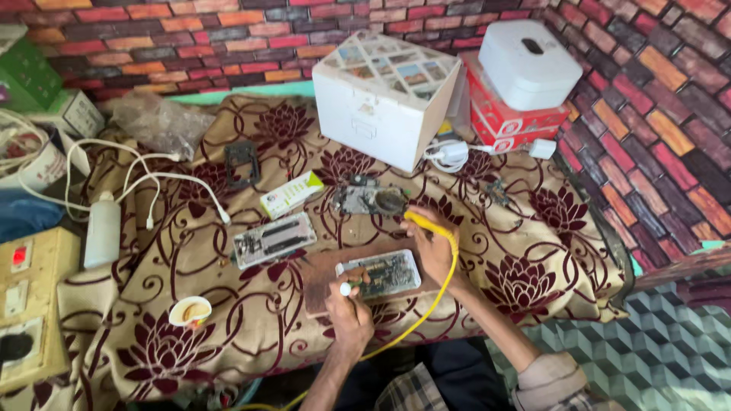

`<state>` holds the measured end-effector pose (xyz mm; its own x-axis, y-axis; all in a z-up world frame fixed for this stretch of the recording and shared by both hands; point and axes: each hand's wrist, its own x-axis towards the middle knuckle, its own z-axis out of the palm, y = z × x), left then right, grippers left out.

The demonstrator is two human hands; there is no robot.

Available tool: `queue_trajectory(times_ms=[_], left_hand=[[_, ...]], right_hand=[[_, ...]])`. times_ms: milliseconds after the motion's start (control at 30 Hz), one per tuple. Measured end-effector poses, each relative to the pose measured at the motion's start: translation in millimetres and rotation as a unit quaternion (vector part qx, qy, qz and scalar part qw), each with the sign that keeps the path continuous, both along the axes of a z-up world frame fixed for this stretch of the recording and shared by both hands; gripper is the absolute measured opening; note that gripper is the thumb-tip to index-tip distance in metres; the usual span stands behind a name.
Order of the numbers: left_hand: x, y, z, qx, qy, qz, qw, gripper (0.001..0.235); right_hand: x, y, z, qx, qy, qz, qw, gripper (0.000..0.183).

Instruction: The person sits on the floor and uses a soldering iron and solder to work on a small circuit board placed on a wooden block. They repeatedly apply solder to various points on the board while holding the board steady with the other hand.

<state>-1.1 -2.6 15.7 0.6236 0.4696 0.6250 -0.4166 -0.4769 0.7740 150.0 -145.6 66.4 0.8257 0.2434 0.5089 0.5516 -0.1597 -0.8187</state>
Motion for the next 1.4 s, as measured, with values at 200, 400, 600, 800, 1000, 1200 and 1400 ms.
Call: queue_trajectory(times_ms=[200, 400, 600, 800, 1000, 1200, 1400], left_hand=[[1.9, 0.1, 4.9, 0.017, 0.006, 0.015, 1.0, 0.026], [-0.1, -1.5, -0.5, -0.013, 0.017, 0.002, 1.0, 0.022], [4.6, -1.2, -3.1, 0.003, -0.01, 0.016, 1.0, 0.01], [5.1, -0.4, -9.1, 0.034, -0.047, 0.011, 0.998, 0.011], [4.4, 0.2, -3.5, -0.051, 0.042, 0.012, 0.998, 0.01], [1.8, -1.1, 0.3, -0.004, -0.027, -0.011, 1.0, 0.008], [3.5, -0.9, 0.1, -0.01, -0.016, -0.005, 1.0, 0.009]], right_hand=[[9.7, 2.3, -5.9, -0.004, 0.012, -0.025, 1.0, 0.029], [19.2, -8.0, -21.2, 0.086, 0.145, -0.003, 0.986, 0.028], [-11.0, -58.4, -43.7, 0.284, 0.211, 0.033, 0.935, 0.034], [-43.7, -83.5, -71.2, 0.381, 0.234, 0.05, 0.893, 0.031], [-48.5, -81.5, -74.8, 0.325, 0.191, 0.046, 0.925, 0.027], [-47.4, -85.6, -83.6, 0.274, 0.196, 0.041, 0.94, 0.025], [-46.4, -86.3, -82.9, 0.236, 0.186, 0.059, 0.952, 0.024]])
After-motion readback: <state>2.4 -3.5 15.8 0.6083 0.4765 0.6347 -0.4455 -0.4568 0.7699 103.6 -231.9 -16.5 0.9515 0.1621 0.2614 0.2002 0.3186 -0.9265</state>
